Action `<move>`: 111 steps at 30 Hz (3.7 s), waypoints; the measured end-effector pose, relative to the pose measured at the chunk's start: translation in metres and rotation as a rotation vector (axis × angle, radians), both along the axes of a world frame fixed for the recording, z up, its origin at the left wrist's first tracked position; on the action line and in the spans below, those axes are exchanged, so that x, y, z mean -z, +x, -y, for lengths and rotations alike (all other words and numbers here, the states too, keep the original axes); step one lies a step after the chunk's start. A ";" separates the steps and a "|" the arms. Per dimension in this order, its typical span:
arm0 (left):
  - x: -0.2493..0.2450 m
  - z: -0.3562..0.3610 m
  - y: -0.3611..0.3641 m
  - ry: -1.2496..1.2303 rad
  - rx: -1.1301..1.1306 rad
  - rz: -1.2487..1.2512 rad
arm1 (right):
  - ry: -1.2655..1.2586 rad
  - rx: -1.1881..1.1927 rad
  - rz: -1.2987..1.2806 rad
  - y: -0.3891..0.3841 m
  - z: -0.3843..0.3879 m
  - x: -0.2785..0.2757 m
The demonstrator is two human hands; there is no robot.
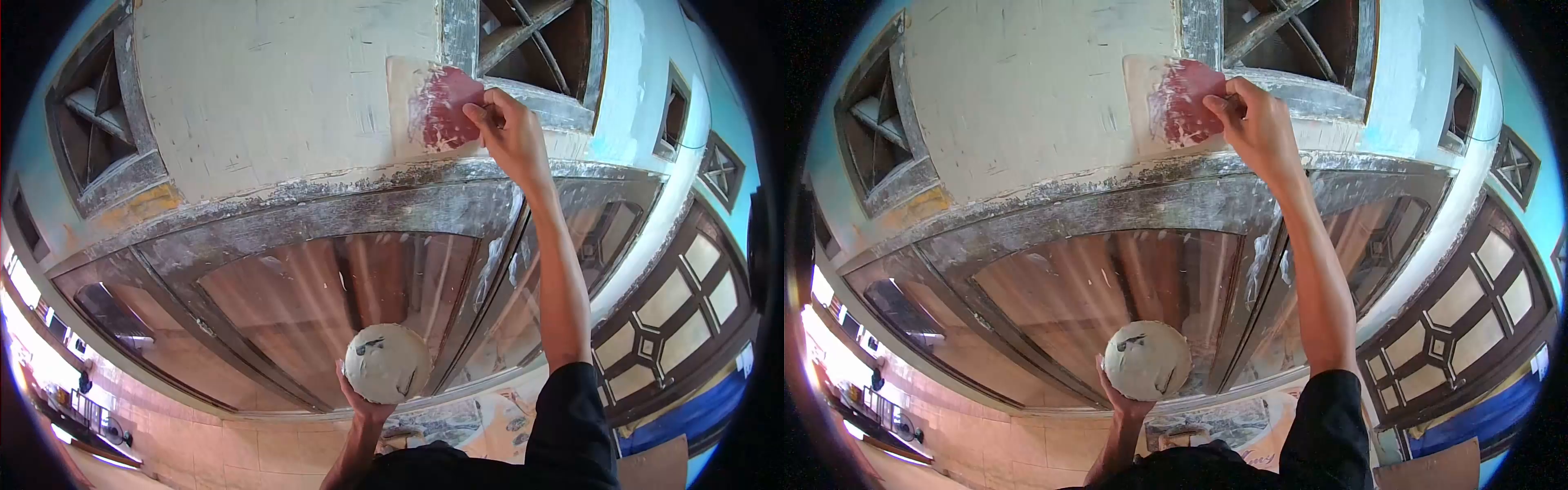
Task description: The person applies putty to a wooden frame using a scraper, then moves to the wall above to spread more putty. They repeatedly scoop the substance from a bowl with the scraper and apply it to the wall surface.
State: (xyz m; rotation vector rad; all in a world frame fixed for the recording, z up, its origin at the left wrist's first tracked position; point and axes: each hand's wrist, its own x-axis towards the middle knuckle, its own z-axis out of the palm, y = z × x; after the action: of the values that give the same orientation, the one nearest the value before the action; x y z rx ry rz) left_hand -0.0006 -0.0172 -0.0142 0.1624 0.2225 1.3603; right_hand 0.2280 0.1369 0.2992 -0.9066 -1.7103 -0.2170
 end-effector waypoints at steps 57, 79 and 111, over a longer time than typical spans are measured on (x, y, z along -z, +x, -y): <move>0.012 0.000 -0.006 0.024 -0.078 0.000 | 0.024 -0.145 0.056 -0.069 0.009 -0.021; -0.026 0.005 0.002 0.027 -0.108 -0.007 | -0.319 -0.484 -0.879 -0.015 0.153 0.249; -0.019 0.004 -0.021 0.090 -0.031 0.128 | -0.594 -0.498 -0.755 -0.065 0.135 0.225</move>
State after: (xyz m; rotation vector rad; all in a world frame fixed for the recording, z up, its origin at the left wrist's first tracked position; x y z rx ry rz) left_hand -0.0214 -0.0214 0.0050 0.1467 0.0565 1.4068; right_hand 0.1628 0.0024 0.0744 -0.7929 -1.2187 0.9023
